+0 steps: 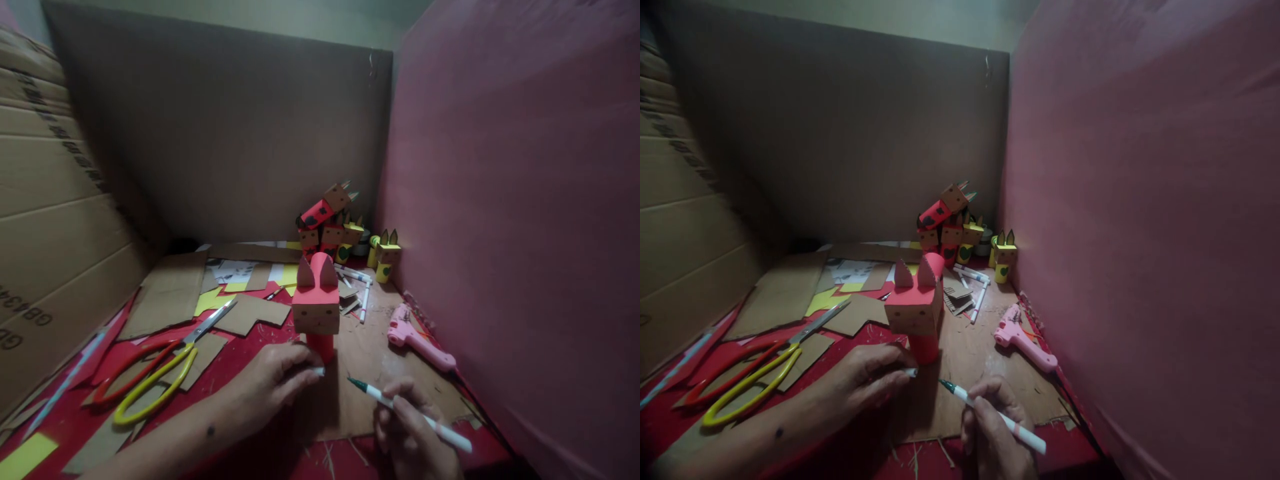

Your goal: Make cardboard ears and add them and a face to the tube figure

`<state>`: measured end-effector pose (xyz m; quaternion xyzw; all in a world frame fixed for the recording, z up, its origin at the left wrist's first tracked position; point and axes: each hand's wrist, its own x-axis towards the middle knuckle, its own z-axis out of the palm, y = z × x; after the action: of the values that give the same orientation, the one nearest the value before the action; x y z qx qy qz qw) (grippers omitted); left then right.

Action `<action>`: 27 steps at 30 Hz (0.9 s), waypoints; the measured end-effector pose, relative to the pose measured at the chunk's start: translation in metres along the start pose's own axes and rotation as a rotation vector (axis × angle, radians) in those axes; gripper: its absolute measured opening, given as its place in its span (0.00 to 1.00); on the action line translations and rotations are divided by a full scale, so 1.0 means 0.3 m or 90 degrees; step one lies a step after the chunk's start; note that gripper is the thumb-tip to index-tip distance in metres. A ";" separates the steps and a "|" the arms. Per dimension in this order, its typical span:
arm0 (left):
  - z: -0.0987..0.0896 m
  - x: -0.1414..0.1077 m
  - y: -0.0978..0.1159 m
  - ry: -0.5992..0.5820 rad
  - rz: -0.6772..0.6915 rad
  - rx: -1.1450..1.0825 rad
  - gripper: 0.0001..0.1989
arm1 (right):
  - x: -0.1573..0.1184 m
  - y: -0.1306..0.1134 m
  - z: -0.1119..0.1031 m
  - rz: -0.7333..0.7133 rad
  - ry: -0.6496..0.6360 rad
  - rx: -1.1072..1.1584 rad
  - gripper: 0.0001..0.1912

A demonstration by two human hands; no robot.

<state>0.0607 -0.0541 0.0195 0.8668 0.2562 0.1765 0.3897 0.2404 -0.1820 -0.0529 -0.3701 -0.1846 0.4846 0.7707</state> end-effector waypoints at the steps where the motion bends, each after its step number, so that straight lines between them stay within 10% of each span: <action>1: 0.007 0.005 0.001 -0.015 -0.018 -0.027 0.11 | 0.004 0.002 -0.006 0.004 -0.007 0.000 0.15; 27: 0.051 -0.025 -0.019 -0.005 0.053 0.008 0.09 | -0.023 -0.012 0.016 0.032 -0.001 -0.096 0.13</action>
<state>0.0605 -0.0643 0.0047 0.8797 0.2193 0.1879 0.3778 0.2363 -0.1872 -0.0467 -0.4315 -0.2120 0.4891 0.7278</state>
